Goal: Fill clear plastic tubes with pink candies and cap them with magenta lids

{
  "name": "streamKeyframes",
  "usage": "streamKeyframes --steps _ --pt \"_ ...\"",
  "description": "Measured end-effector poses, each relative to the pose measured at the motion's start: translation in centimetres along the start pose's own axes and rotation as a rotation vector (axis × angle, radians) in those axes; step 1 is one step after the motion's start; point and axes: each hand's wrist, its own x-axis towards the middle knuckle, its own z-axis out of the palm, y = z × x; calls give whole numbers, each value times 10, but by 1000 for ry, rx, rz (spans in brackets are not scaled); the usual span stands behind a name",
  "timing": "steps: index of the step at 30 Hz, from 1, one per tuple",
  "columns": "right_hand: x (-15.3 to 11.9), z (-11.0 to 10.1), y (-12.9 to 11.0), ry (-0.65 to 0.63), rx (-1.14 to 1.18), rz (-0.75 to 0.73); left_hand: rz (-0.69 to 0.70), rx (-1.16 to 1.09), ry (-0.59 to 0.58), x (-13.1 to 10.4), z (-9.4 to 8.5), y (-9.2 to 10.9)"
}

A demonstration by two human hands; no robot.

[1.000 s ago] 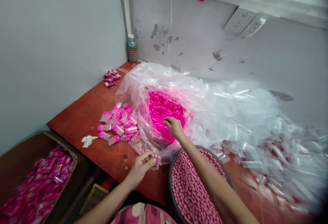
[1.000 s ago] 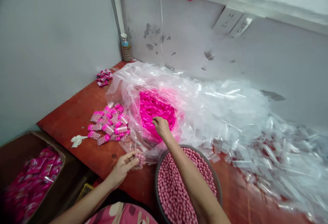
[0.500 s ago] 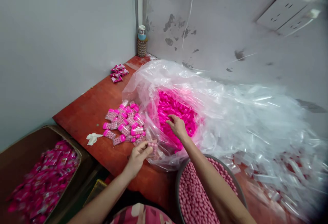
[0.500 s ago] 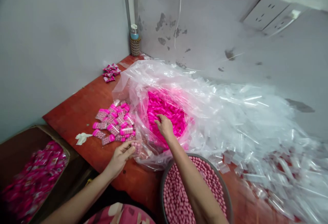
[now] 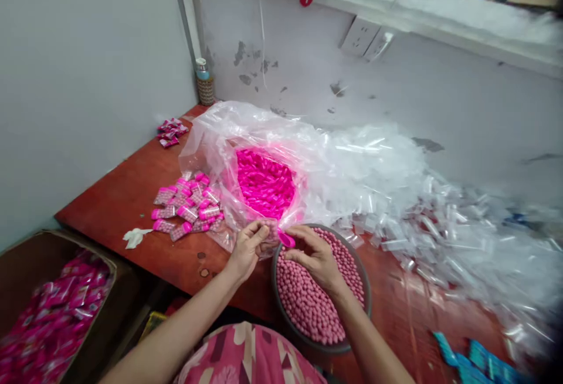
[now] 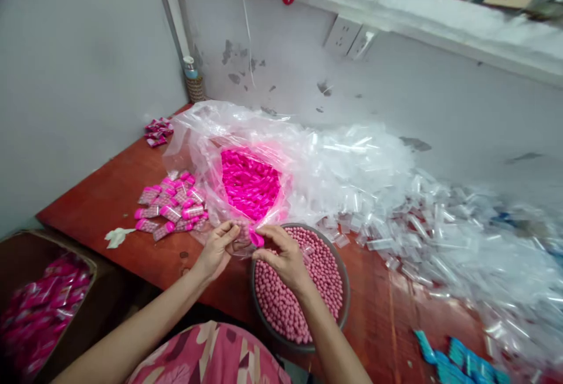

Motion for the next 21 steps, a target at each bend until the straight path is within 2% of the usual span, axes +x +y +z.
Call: streamKeyframes --steps 4,6,8,10,14,21 --pt "-29 -12 -3 174 -6 -74 7 10 -115 -17 23 -15" --pt "-37 -20 -7 276 19 -48 57 146 -157 -22 29 -17" --pt "-41 -28 -13 324 -21 -26 141 362 -198 -26 33 -15" --pt "-42 -34 -21 261 -195 -73 238 591 -245 -28 34 -12" --pt "-41 -38 -28 -4 -607 -272 380 911 -303 -31 33 -9" --pt "-49 -30 -19 -176 -897 -313 453 1092 -390 -33 27 -8"
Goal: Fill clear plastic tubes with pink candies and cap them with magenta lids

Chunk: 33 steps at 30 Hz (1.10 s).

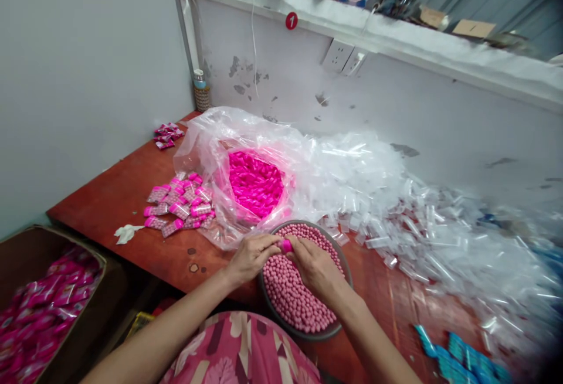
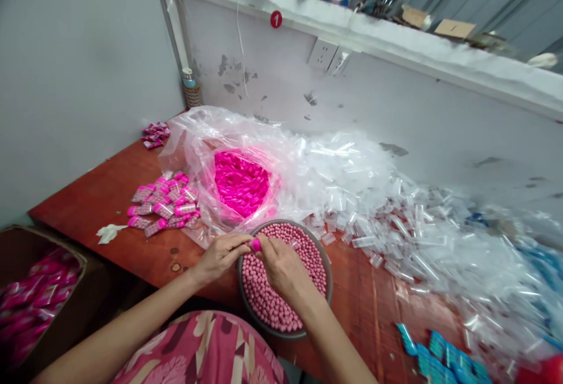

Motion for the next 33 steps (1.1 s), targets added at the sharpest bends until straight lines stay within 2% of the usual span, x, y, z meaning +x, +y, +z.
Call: streamKeyframes --steps 5,8,11,15,18,22,25,27,29,33 --pt "-10 -3 -7 -58 -142 -46 63 75 -102 0 -1 1" --pt "-10 -4 -7 -71 -84 -17 69 63 -115 0 1 2" --pt "-7 -4 -4 -18 309 96 -24 -128 -54 0 3 4" --pt "-8 2 -6 98 1155 411 -198 -478 112 1 4 2" --pt "-12 12 -7 171 1530 546 -242 -492 164 -1 2 -3" --pt "-7 17 -6 232 1712 632 -197 -301 87 -5 -5 -3" --pt "3 13 -7 119 1791 682 -158 -221 6 -8 -5 -2" --pt "9 10 -10 9 1830 724 -143 -213 -3 -9 -3 -2" --pt "14 10 -15 -45 1854 763 -144 -217 10 -10 -2 -3" --pt "21 18 -23 31 1883 795 -149 -192 23 -11 -6 -10"
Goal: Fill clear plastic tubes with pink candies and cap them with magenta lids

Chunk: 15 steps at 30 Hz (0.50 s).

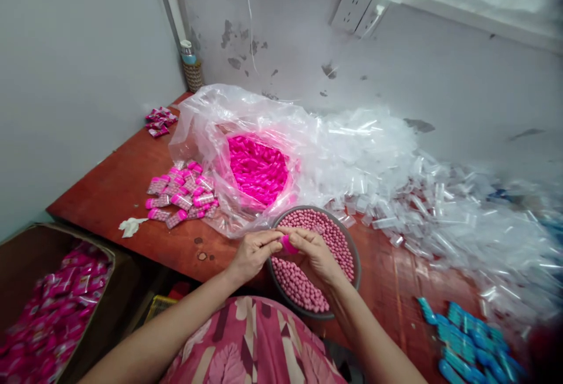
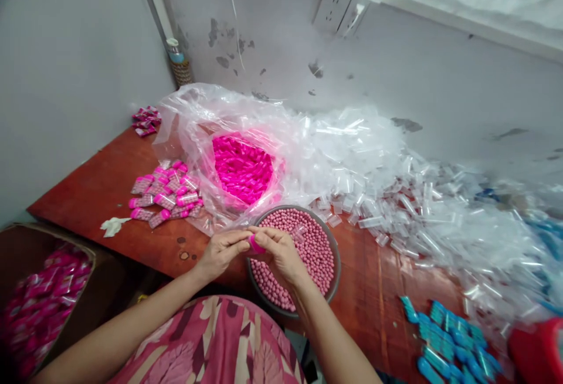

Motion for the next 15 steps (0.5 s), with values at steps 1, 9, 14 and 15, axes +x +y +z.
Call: streamKeyframes --steps 1,9,14,15 --pt "3 1 4 24 23 -14 0 19 0 0 -2 -2" --pt "40 8 55 192 -65 -19 -228 93 55 -4 -36 -48" --pt "36 -33 56 391 -718 -315 -380 171 569 12 -115 -62" --pt "32 -49 54 473 -874 -360 -339 196 664 18 -131 -62"
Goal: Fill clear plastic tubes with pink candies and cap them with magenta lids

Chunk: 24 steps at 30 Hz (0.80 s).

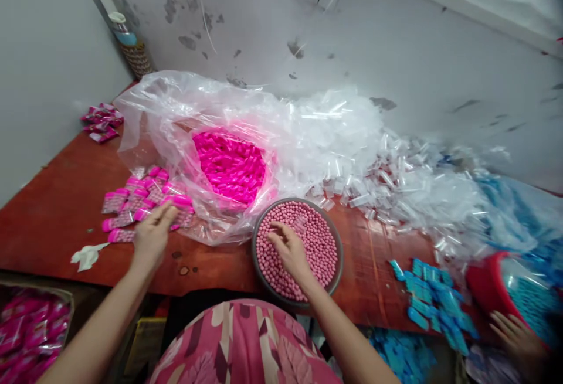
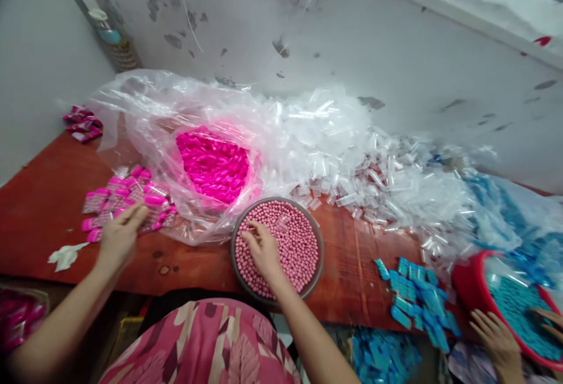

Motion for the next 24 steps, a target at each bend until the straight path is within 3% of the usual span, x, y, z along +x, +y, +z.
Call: streamKeyframes --steps 2,5,8,12,15,18,22,24 --pt "5 -27 24 149 -315 -70 88 -24 91 22 -13 3" --pt "15 -57 57 198 -693 -130 125 -48 43 27 -11 6" --pt "20 -70 75 97 -890 -168 89 -38 -131 0 16 6" --pt "20 -76 82 21 -935 -189 66 -51 -465 -54 62 7" --pt "17 -83 85 63 -765 -170 130 -55 -652 -87 91 15" --pt "7 -89 84 128 -384 -113 187 -71 -730 -108 113 26" --pt "-16 -85 65 -42 217 92 201 -91 -794 -127 136 42" --pt "-26 -79 50 -125 384 130 200 -129 -853 -133 144 48"
